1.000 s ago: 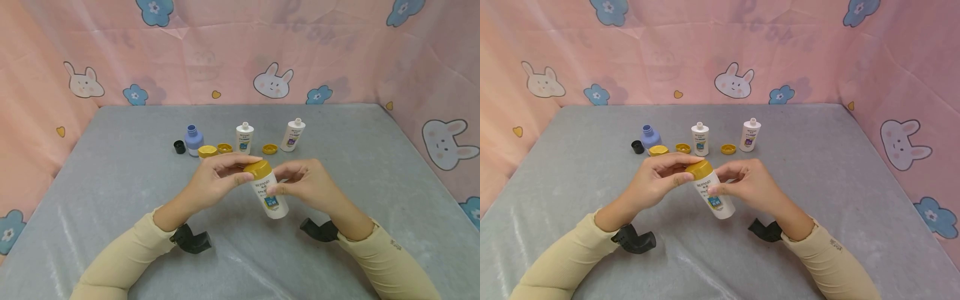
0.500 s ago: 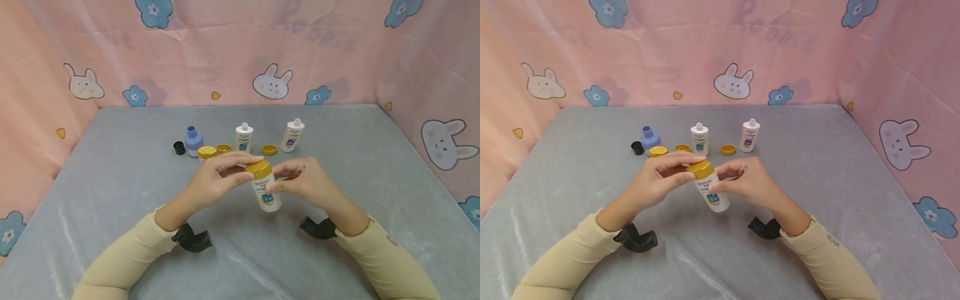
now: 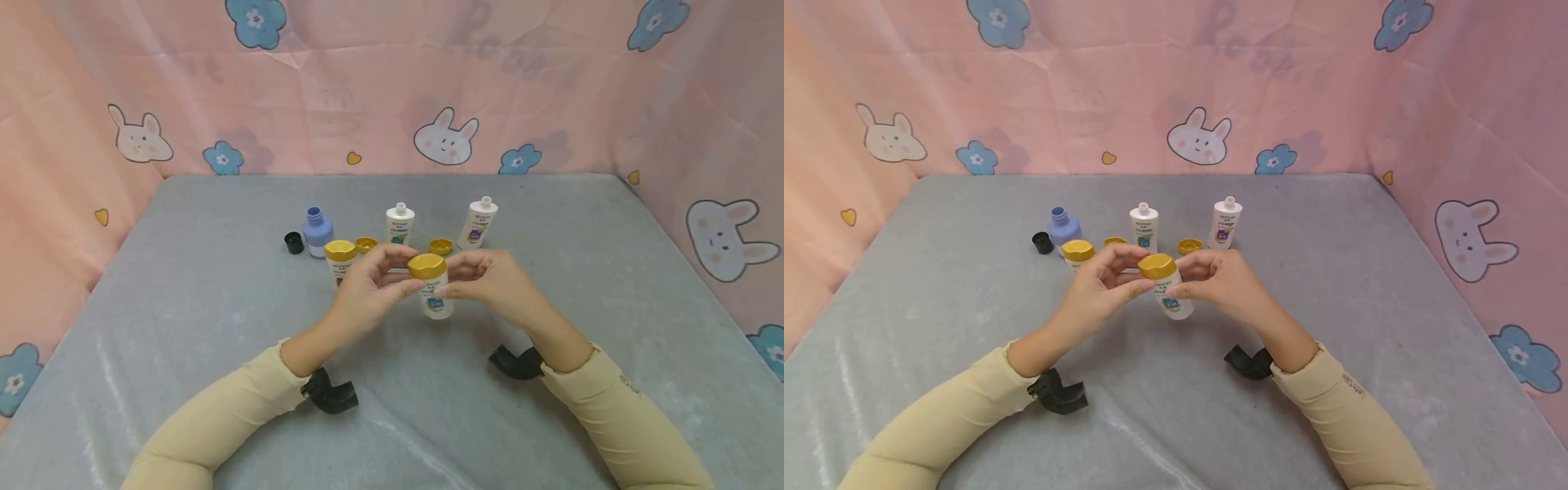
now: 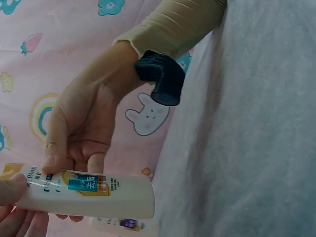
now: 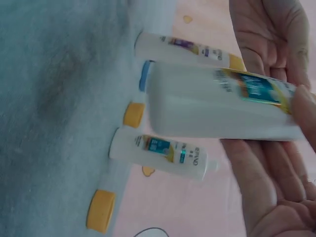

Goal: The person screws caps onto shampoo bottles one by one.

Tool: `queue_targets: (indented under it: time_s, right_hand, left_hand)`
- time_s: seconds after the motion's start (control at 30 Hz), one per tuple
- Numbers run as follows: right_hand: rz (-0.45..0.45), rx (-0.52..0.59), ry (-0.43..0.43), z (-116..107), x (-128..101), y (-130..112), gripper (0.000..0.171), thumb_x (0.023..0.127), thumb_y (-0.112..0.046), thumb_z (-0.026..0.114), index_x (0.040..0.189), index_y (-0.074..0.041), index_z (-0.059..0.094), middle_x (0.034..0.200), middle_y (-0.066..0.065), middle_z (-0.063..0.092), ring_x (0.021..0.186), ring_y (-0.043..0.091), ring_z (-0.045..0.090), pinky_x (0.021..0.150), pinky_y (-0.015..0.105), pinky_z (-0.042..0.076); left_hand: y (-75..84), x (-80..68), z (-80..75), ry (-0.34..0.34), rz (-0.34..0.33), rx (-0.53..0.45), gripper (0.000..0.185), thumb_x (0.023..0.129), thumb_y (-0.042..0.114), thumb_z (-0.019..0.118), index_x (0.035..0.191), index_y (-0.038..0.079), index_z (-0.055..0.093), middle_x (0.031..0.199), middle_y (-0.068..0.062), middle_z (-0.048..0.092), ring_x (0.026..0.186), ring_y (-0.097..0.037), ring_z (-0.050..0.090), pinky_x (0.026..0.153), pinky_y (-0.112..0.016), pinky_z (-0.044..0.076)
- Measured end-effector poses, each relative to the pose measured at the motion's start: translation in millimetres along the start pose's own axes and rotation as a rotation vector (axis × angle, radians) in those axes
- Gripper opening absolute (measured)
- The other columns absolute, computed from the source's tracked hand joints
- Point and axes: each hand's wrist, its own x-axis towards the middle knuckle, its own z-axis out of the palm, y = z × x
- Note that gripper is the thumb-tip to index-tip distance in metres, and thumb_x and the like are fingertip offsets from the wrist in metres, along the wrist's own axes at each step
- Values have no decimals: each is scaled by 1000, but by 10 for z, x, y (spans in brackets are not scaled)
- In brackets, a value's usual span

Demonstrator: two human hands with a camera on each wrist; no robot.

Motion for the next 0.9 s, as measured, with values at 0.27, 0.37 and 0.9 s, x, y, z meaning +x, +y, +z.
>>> queue_targets:
  time_s: [0.27,0.37,0.9]
  right_hand:
    - [57,-125,-30,-16,51,55,33,80,-21,84,106,-5,74,109,8,76,105,20,71,90,37,57]
    - [66,-153,-37,-22,58,60,31,80,-22,84,104,-5,74,109,7,76,105,20,71,89,35,56]
    - [26,-146,-146,-106,141,146,28,80,-9,81,104,2,71,109,12,76,108,24,71,92,37,57]
  left_hand:
    - [-157,18,52,8,-25,42,31,87,-4,71,117,-2,62,120,-18,66,112,-29,66,93,-24,58]
    - [-193,19,74,10,-14,55,31,86,-4,73,116,-2,63,118,-18,67,111,-29,67,92,-24,58]
    - [-275,21,104,-17,34,95,32,84,0,77,114,-2,65,115,-17,70,108,-28,69,91,-23,58]
